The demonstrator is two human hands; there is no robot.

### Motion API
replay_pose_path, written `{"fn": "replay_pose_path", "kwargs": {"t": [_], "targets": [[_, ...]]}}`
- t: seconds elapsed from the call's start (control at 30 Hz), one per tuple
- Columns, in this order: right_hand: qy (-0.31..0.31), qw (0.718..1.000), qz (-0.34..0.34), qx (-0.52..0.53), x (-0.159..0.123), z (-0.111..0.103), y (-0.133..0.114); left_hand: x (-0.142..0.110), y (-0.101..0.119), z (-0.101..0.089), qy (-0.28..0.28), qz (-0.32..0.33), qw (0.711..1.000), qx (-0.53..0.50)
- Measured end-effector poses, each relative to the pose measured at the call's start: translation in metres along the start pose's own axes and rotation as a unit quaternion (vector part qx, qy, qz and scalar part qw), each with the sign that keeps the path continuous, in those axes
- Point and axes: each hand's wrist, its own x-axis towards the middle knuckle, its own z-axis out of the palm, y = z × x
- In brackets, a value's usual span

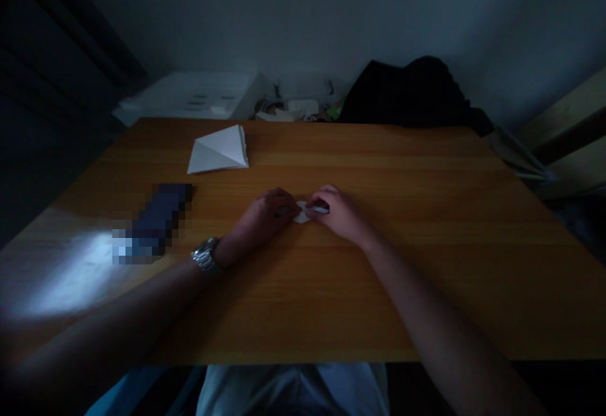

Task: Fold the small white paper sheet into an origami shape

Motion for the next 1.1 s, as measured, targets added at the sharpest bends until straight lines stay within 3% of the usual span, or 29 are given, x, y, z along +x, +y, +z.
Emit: {"fn": "replay_pose_path", "kwargs": {"t": [0.23,0.47,0.6,0.77,1.1], "targets": [[-0.028,0.999,-0.044,0.007,-0.005,-0.009,-0.001,-0.001,0.005,-0.002,-0.002,-0.007,1.000,0.004],[-0.029,0.999,-0.032,0.005,-0.006,-0.007,-0.002,-0.001,0.003,-0.001,0.003,0.003,1.000,0.015],[-0.017,0.999,-0.026,0.011,-0.006,-0.004,0.001,-0.003,0.006,-0.003,-0.017,0.044,0.996,0.073],[-0.016,0.999,-0.051,-0.001,-0.008,-0.005,-0.004,-0.005,0.010,-0.013,-0.085,0.115,0.974,0.175],[0.000,0.993,-0.110,-0.049,-0.010,-0.005,-0.004,-0.007,0.008,-0.020,-0.106,0.149,0.964,0.195]]}}
